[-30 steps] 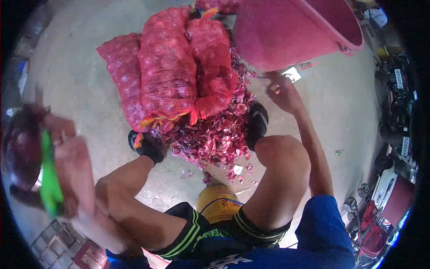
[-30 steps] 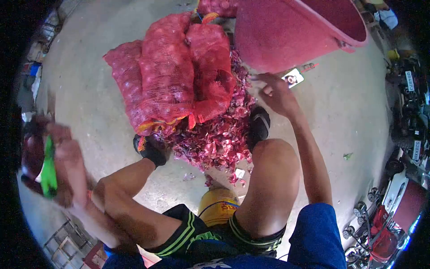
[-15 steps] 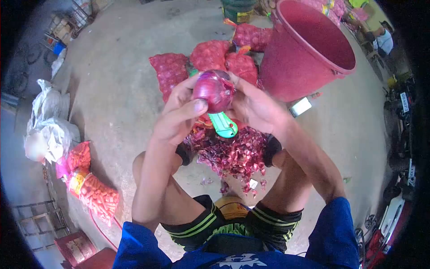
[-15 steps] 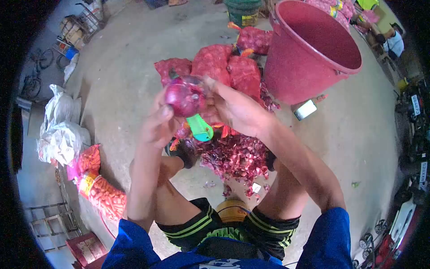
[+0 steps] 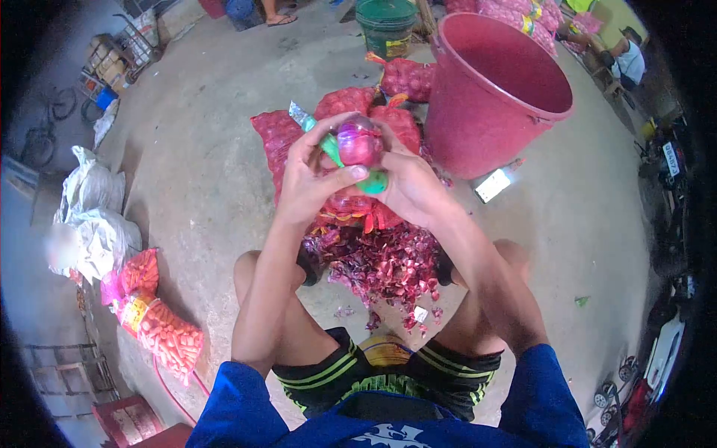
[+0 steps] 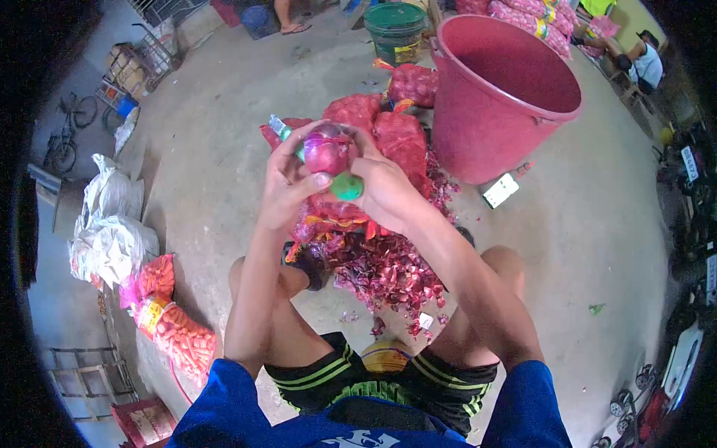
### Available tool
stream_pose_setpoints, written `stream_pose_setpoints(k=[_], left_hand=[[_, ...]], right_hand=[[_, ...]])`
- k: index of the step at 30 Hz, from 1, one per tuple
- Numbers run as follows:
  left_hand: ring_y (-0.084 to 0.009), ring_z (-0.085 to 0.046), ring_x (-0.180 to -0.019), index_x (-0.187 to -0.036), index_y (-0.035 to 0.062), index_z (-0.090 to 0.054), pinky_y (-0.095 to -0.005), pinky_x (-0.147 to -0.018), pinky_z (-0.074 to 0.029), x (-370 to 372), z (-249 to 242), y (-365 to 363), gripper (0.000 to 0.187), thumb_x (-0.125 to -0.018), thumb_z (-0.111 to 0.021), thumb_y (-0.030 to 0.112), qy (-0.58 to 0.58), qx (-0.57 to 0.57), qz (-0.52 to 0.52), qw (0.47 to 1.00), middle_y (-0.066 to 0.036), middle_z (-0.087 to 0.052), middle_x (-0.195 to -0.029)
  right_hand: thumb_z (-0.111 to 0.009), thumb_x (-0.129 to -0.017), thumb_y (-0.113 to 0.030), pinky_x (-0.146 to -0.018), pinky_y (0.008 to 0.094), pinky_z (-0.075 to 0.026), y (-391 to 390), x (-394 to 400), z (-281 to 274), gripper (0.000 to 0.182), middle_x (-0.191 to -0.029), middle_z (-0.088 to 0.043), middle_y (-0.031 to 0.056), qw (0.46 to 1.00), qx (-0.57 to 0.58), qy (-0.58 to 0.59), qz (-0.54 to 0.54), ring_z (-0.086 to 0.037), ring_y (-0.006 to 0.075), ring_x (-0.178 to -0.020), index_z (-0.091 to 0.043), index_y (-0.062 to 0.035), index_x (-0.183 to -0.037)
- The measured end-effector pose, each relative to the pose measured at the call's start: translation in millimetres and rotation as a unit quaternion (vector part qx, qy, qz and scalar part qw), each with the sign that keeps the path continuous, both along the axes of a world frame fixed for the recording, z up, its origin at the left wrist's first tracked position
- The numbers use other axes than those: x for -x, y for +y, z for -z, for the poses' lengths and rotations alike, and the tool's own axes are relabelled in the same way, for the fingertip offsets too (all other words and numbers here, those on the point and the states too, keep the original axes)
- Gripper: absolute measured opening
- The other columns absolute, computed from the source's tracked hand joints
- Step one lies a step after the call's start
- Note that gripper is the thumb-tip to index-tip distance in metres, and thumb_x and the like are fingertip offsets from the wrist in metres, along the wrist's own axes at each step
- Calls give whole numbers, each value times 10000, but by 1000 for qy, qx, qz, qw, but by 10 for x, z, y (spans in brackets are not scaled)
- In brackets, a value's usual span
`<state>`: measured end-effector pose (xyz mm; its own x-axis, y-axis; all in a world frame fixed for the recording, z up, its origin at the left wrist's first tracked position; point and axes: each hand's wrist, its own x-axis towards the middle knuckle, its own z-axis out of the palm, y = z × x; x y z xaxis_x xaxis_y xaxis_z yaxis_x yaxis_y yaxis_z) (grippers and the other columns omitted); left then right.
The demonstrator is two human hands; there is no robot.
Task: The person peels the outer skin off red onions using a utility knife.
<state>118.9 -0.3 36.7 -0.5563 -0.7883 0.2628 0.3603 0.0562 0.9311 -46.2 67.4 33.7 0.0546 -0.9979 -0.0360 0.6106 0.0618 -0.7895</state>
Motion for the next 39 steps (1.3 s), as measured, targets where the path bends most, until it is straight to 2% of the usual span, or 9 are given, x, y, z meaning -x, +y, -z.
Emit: stream_pose_setpoints(k=[5, 11, 15, 20, 22, 25, 30, 36, 39], left_hand=[[-226, -541, -1386, -1512, 15, -529, -355, -1083, -552, 123, 120, -94, 865, -735, -906, -37, 22, 81, 40, 996, -108, -540, -1513], [-235, -586, -1350, -1547, 11, -475, -388, -1149, -517, 149, 178, -18, 806, -820, -802, -112, 64, -20, -8, 998, -118, -543, -1525], [-234, -605, -1330, -1544, -9, -467, -393, -1142, -521, 98, 49, 18, 750, -860, -752, -126, 56, -81, -38, 994, -131, -569, -1491], [-232, -617, -1310, -1536, -16, -474, -401, -1120, -533, 25, 143, -60, 761, -844, -769, -130, 46, -15, -37, 998, -126, -588, -1464], [-230, -622, -1302, -1533, -14, -480, -402, -1113, -536, 12, 151, -55, 770, -834, -784, -125, 39, 7, -34, 999, -123, -593, -1458], [-221, -628, -1288, -1519, -4, -505, -395, -1097, -546, -27, 86, -21, 786, -809, -832, -96, -18, 54, -51, 997, -119, -604, -1444], [-200, -642, -1243, -1446, 6, -594, -359, -1037, -563, -119, 3, -19, 760, -758, -917, -6, -127, 103, -107, 981, -101, -651, -1349], [-235, -700, -1070, -1300, 66, -728, -346, -946, -576, -246, 53, -127, 701, -640, -963, 97, -221, 293, -249, 896, -109, -684, -1201], [-247, -698, -1089, -1290, 75, -738, -359, -936, -587, -298, 34, -117, 679, -646, -952, 92, -247, 290, -271, 884, -114, -679, -1209]], right_hand=[[-423, -1035, -21, -701, 350, -578, -143, 260, 170, 533, -1284, -641, 140, 997, -52, -28, -46, -705, 243, -911, -395, -126, -1557], [-579, -1105, -224, -550, 232, -335, -97, 604, 142, 413, -931, -565, 4, 999, 14, -14, 35, -408, 67, -647, -516, -28, -1463], [-598, -1094, -219, -576, 221, -433, -46, 595, 54, 472, -960, -586, 14, 995, 41, -85, 17, -506, 79, -677, -485, 9, -1492], [-590, -1080, -219, -794, 298, -628, 61, 496, -57, 592, -1054, -670, 92, 996, 63, 33, -56, -689, 161, -849, -382, 25, -1577], [-579, -1079, -205, -715, 286, -595, 71, 469, -29, 599, -1039, -684, 110, 995, 66, 28, -69, -664, 153, -799, -368, 30, -1587], [-619, -1074, -277, -578, 233, -477, 55, 443, -14, 344, -910, -668, 43, 992, 52, 98, -61, -606, 96, -671, -582, -20, -1300], [-648, -1058, -224, -601, 214, -490, 86, 455, -32, 288, -861, -624, 20, 975, 64, 213, 5, -605, 73, -694, -594, -48, -1279], [-612, -1027, -141, -878, 501, -527, 169, 411, 58, 371, -1076, -717, 241, 789, 276, 538, 111, -722, 444, -980, -593, -51, -1386], [-604, -1038, -161, -824, 505, -528, 197, 393, 61, 334, -1010, -711, 265, 760, 260, 586, 106, -685, 474, -968, -643, -41, -1347]])
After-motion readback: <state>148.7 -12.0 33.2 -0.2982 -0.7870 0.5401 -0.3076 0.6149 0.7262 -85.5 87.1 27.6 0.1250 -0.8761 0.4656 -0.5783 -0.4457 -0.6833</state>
